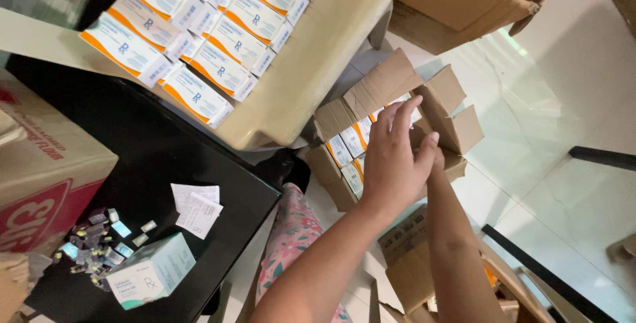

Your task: The person transfers small white and orange boxes from a plastic chair into a cardboard box on the floor, arranging them in neat rows. The person then briefly handles small foil-wrapped items from a separate box.

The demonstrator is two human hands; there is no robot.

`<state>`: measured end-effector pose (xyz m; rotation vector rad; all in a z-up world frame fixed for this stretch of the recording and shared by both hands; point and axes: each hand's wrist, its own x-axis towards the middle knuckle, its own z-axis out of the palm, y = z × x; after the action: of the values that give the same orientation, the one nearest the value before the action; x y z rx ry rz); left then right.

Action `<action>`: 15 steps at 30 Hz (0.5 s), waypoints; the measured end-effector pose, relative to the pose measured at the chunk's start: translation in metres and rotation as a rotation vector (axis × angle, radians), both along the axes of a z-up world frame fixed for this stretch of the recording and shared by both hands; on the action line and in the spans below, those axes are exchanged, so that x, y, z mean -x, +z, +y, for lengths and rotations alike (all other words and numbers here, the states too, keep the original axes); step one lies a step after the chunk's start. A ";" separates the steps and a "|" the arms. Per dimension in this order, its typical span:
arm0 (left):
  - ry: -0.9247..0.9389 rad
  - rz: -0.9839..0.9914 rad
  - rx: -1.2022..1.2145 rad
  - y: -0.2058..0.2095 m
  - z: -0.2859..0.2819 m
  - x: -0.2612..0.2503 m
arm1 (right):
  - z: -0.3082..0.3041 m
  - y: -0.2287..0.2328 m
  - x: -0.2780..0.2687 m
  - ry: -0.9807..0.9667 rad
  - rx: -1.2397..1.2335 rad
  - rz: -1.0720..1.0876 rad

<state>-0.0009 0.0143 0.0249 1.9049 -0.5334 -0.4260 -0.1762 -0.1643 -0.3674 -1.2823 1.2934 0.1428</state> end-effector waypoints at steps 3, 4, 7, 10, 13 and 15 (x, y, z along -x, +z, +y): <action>-0.017 0.021 0.014 0.000 -0.004 0.003 | 0.008 -0.001 0.005 -0.089 0.034 -0.141; -0.027 0.039 0.018 0.000 -0.006 0.005 | 0.016 0.001 0.006 -0.103 0.079 -0.163; -0.023 0.015 0.044 -0.003 -0.010 0.014 | 0.043 0.014 0.014 -0.115 0.262 -0.202; 0.032 0.026 0.067 0.002 -0.009 0.010 | 0.073 0.059 -0.004 -0.118 0.465 -0.290; 0.137 0.052 0.139 0.010 0.001 0.001 | 0.100 0.127 -0.041 -0.113 0.601 -0.424; 0.240 0.070 0.263 0.015 0.010 -0.012 | 0.111 0.178 -0.076 -0.122 0.622 -0.542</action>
<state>0.0108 0.0241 0.0395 1.6687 -0.2928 -0.2512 -0.1001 -0.0533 -0.1892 -1.6054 0.9577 -0.7011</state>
